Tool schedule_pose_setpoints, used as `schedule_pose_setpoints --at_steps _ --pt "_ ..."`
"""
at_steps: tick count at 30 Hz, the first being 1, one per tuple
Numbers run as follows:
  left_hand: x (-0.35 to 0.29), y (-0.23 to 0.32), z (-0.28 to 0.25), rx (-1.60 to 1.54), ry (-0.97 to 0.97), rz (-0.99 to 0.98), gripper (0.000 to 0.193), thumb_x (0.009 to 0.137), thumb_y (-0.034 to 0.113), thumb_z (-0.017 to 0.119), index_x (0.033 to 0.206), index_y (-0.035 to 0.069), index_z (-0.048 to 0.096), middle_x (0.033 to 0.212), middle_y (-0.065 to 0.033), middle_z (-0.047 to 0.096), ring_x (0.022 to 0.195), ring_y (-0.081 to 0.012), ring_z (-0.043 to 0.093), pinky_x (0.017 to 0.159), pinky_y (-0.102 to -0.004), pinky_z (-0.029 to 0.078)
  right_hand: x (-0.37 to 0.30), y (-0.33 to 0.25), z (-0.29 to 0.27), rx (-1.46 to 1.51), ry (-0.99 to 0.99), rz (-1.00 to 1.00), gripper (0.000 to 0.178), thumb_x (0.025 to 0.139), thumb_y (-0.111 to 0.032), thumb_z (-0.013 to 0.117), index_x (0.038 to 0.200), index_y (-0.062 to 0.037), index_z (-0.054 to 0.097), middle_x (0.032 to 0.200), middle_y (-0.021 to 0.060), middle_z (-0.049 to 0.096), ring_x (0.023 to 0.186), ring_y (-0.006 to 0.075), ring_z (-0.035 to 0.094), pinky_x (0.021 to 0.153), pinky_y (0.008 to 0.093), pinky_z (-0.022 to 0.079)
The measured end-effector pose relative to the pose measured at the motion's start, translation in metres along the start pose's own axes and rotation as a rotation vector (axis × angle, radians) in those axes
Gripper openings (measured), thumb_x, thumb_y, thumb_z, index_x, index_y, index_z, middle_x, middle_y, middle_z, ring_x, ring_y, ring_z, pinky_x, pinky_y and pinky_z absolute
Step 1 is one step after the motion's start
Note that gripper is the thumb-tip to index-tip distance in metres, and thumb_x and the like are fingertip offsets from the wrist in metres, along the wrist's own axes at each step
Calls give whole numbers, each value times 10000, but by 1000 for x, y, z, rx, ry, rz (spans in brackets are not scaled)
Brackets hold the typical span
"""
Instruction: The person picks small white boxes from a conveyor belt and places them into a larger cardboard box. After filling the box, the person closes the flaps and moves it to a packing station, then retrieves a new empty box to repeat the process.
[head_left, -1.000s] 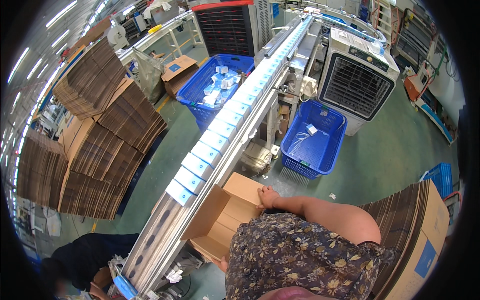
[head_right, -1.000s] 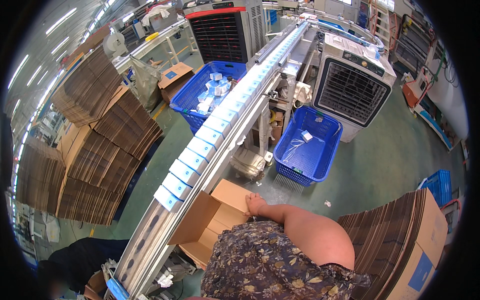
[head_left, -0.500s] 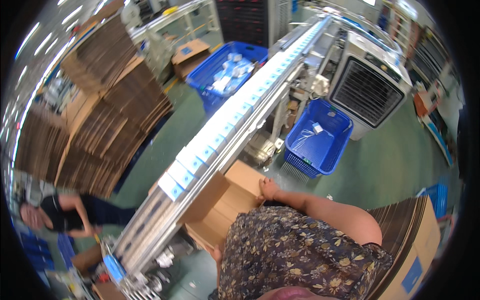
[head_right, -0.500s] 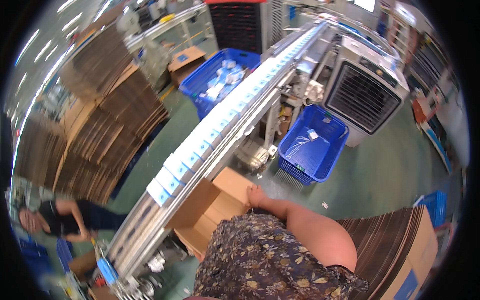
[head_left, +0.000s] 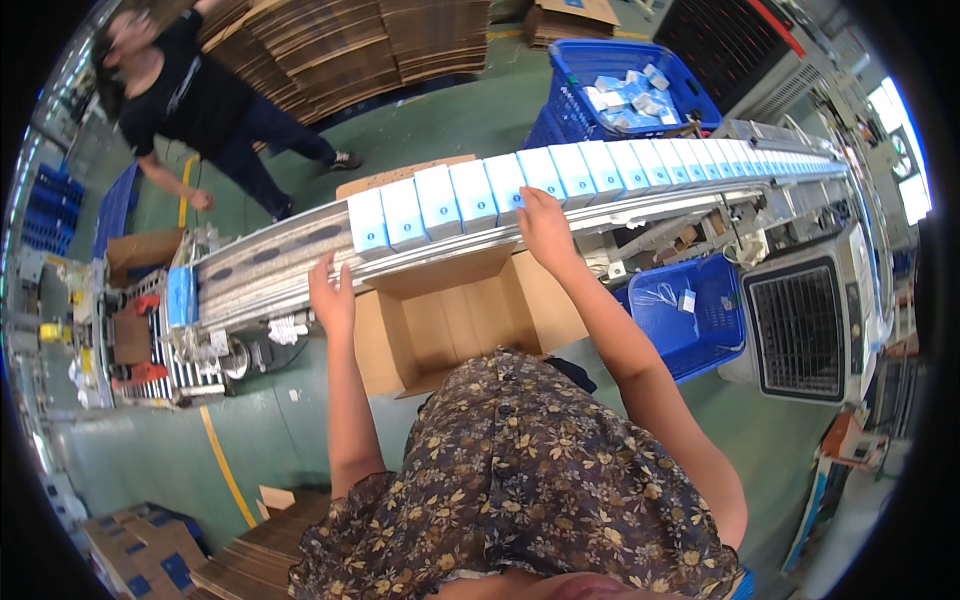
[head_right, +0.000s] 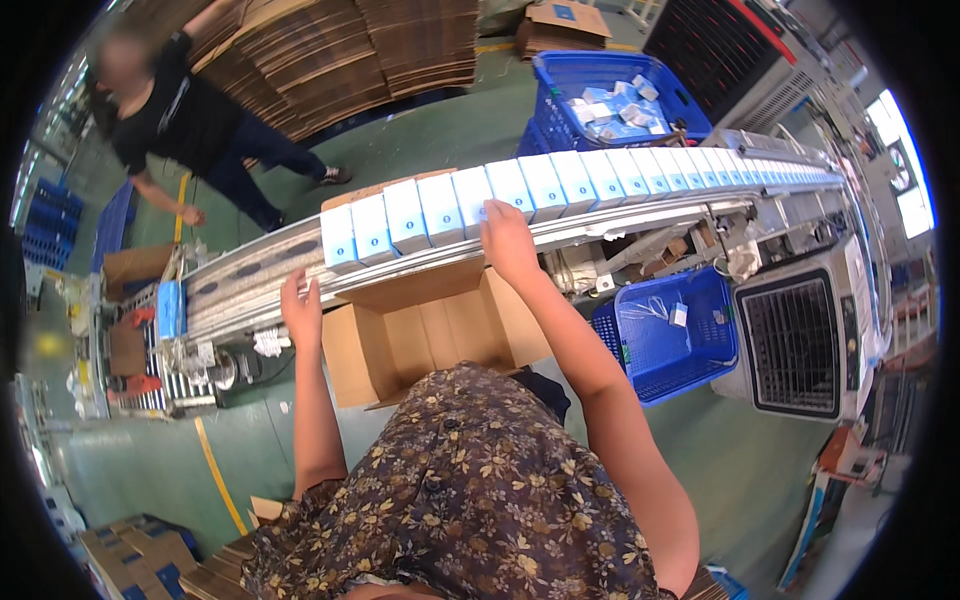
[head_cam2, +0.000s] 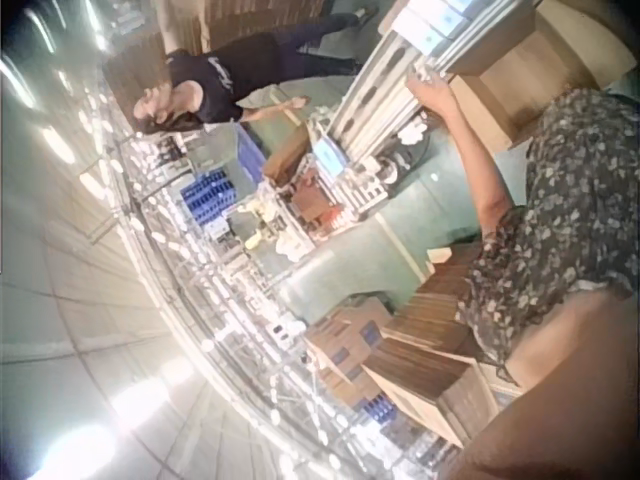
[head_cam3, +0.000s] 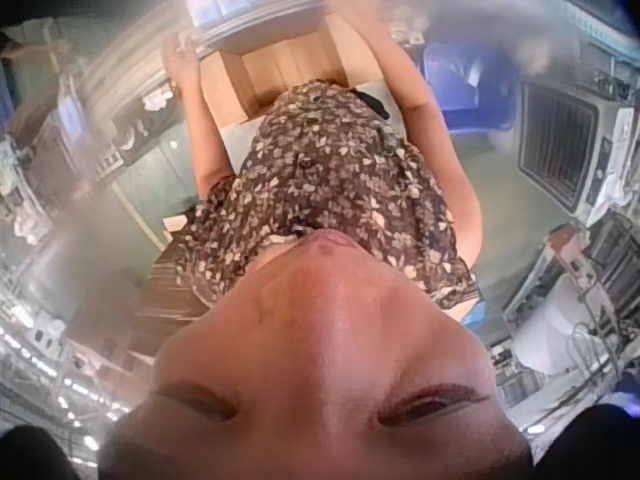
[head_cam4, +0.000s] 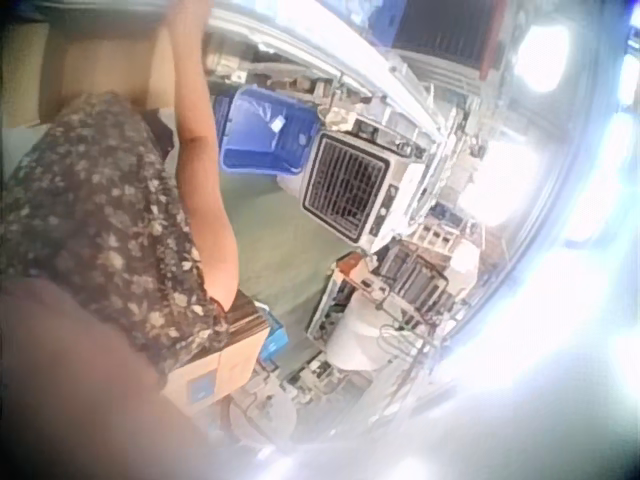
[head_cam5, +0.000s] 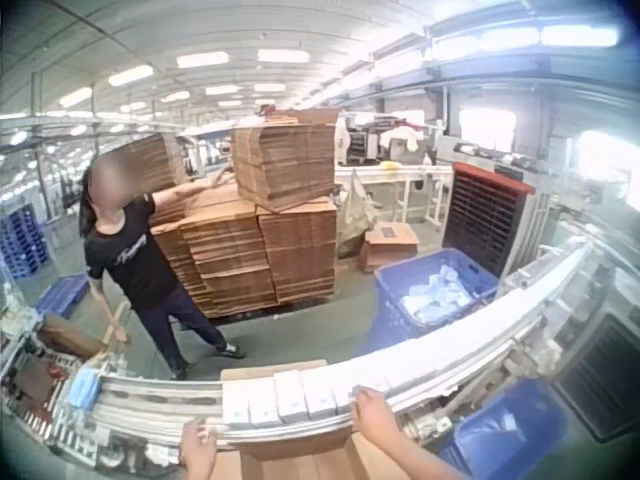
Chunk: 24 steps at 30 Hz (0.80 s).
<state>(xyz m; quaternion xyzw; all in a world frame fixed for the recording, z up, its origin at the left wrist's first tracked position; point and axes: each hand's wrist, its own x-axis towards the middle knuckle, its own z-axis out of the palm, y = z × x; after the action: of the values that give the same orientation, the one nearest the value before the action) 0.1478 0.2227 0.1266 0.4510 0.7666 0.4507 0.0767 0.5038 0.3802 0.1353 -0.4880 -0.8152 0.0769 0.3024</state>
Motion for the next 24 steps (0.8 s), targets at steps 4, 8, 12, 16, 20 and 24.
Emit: schedule_pose_setpoints --at_steps 4,8,12,16,20,24 --pt "60 -18 29 152 -40 -105 682 828 413 760 1284 -44 538 1125 -230 657 1042 -364 643 911 -439 505 46 -34 32 -186 -310 178 687 906 -382 675 1276 155 458 1138 265 619 1049 363 627 876 420 523" --pt "84 -3 53 275 -280 -280 887 731 584 788 1277 -57 507 1134 -230 671 1067 -365 656 918 -425 505 71 -36 55 34 -340 382 1016 782 -602 733 1347 160 371 1143 298 638 1024 381 670 847 408 540" --pt "96 -19 46 143 -252 -334 987 668 653 805 1269 -65 494 1131 -223 683 1080 -357 660 939 -403 501 83 -54 66 248 -375 392 1097 743 -630 752 1407 133 329 1141 271 657 1072 382 656 886 413 526" --pt "84 -21 -17 -33 -108 -242 795 709 504 860 1209 -33 554 1090 -188 687 1006 -279 681 882 -377 520 82 -95 41 328 -264 270 992 763 -576 776 1403 64 370 1156 256 660 1090 380 653 914 419 518" --pt "65 106 -97 94 -93 14 641 777 424 831 1145 -19 549 1010 -182 689 898 -315 679 809 -393 522 43 -117 -52 464 -69 227 951 763 -417 828 1426 66 347 1255 275 593 1161 387 598 972 420 475" --pt "-25 166 -149 519 -2 237 811 739 388 849 1327 -35 484 1213 -220 556 1131 -372 537 933 -453 452 -37 -128 -75 513 -105 257 849 796 -249 802 1429 67 332 1260 262 542 1176 405 559 1014 433 435"
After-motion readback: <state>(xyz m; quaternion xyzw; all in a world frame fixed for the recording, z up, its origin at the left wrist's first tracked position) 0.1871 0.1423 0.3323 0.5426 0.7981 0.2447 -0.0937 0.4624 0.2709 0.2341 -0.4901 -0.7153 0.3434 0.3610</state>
